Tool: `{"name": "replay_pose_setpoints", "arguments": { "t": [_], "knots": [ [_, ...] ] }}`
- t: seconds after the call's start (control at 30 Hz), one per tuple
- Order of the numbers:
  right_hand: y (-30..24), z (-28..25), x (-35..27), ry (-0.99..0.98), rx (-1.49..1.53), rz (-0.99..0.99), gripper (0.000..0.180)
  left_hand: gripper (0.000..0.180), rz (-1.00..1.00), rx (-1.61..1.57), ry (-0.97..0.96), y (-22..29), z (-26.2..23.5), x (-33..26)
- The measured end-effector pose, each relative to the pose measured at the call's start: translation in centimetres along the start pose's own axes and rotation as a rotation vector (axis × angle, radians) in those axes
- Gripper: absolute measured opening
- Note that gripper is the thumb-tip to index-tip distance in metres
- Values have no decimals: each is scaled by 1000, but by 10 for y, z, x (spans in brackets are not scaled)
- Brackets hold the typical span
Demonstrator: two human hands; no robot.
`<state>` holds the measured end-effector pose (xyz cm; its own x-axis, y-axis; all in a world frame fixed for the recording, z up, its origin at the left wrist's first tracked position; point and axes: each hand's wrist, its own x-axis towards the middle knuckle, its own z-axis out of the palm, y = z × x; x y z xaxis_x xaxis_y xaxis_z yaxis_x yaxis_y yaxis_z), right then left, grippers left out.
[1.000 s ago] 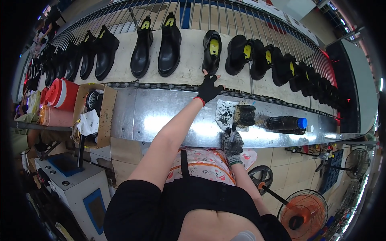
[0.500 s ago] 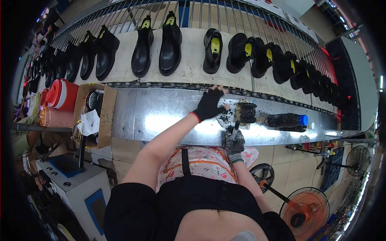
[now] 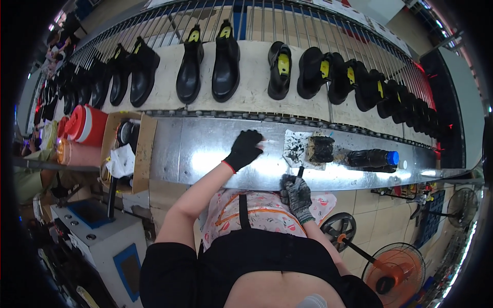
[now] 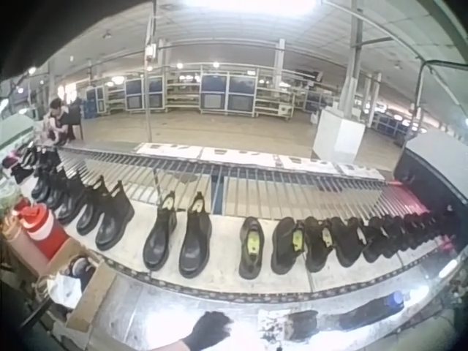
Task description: Applying black paint or liquid finish to the edges and soles of black boots.
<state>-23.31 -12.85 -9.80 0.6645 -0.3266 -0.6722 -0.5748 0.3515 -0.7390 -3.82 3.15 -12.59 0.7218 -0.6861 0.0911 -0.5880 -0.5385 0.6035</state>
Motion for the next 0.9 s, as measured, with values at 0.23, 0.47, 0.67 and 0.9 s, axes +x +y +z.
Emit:
{"name": "replay_pose_setpoints", "arguments": {
  "t": [0.23,0.47,0.67,0.9],
  "knots": [
    [-7,21,56,-113,-982,-682,32,34,-381,-469,614,-83,-31,50],
    [-13,19,44,-146,-1039,-721,49,76,-550,-155,490,-149,-78,150],
    [-16,22,51,-223,-1035,-629,51,68,-692,32,452,-167,-86,192],
    [3,24,57,-162,-929,-718,51,68,-356,-546,507,-134,-102,158]
  ]
}}
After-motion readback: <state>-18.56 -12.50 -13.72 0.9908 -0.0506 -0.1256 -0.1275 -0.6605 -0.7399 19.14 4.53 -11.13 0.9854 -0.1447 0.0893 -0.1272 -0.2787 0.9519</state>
